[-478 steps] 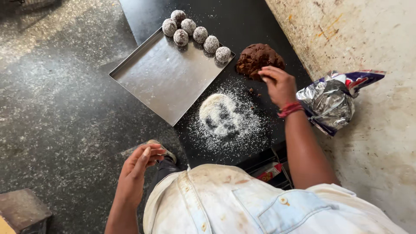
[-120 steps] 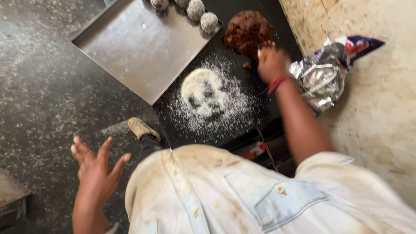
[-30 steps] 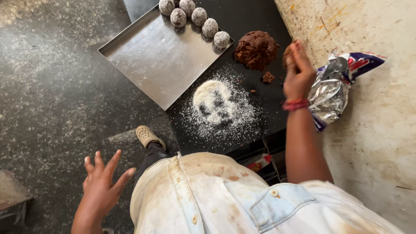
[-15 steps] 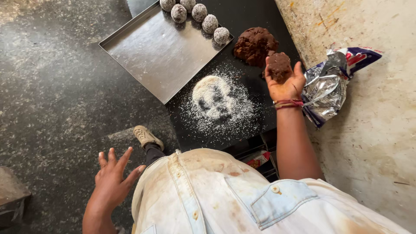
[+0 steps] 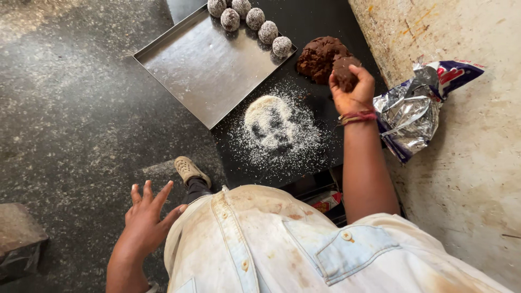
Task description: The person rolls small portions of dark dough into balls between their palms, coats each ball in a pile of white powder, and places the finished balls on a metal tray. The process is repeated multiple times throughout the clip.
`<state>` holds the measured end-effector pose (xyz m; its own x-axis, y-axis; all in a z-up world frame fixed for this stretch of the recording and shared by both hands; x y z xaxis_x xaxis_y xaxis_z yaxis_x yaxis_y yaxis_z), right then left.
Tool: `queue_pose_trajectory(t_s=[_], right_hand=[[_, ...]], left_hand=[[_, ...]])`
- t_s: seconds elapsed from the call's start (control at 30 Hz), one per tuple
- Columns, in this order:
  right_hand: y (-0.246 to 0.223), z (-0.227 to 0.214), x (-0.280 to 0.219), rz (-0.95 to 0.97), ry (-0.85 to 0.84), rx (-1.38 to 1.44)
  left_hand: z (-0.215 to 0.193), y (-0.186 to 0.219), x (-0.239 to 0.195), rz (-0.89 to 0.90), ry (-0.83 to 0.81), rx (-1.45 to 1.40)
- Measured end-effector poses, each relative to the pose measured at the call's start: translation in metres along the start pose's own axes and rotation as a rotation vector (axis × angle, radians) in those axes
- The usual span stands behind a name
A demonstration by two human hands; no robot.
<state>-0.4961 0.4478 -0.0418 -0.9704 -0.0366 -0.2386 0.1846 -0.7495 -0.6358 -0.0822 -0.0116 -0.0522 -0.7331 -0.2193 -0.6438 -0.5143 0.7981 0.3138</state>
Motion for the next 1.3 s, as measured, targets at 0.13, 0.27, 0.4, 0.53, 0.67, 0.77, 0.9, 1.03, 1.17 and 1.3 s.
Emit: queue_pose_trajectory(t_s=[0.13,0.27,0.4,0.53,0.67,0.77,0.9,1.03,1.17,1.3], right_hand=[[-0.032,0.015,0.014,-0.110,-0.188,-0.320],[-0.057,0.024,0.017,-0.254,-0.231,-0.701],[-0.060,0.002,0.021,-0.183,-0.152,-0.557],[-0.061,-0.005,0.024,-0.210,-0.079,-0.606],[-0.054,-0.025,0.015,-0.245,-0.021,-0.562],[-0.057,-0.028,0.025,-0.236,0.064,-0.622],[-0.046,-0.043,0.028,-0.229,0.101,-0.608],[-0.052,-0.057,0.035,-0.275,0.121,-0.682],[-0.057,-0.053,0.033,-0.297,0.088,-0.548],[-0.056,-0.026,0.011,-0.308,0.024,-0.425]], left_hand=[[-0.003,0.005,0.002,-0.018,-0.069,-0.105],[-0.009,0.016,0.005,0.026,-0.055,-0.139],[-0.005,0.026,0.012,0.064,-0.050,-0.139],[-0.001,0.020,0.014,0.018,-0.085,-0.128],[0.003,0.014,0.004,0.053,-0.074,-0.167],[-0.005,0.013,0.009,-0.002,-0.078,-0.148],[-0.003,0.006,0.003,-0.022,-0.084,-0.143],[0.002,0.005,0.007,0.006,-0.065,-0.150],[-0.004,0.004,0.009,0.021,-0.054,-0.152],[-0.013,0.008,0.017,0.019,-0.088,-0.114]])
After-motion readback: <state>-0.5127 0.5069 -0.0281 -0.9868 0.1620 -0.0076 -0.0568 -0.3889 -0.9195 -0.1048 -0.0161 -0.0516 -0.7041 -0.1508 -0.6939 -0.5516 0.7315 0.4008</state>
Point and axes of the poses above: each hand's wrist, its own x-axis towards the middle knuckle, its own z-axis out of the palm, y = z × x, the point moved 10 cm from there along x, towards the middle knuckle, and after that the axes turned 7 degrees about -y, right-handed, at the moved point
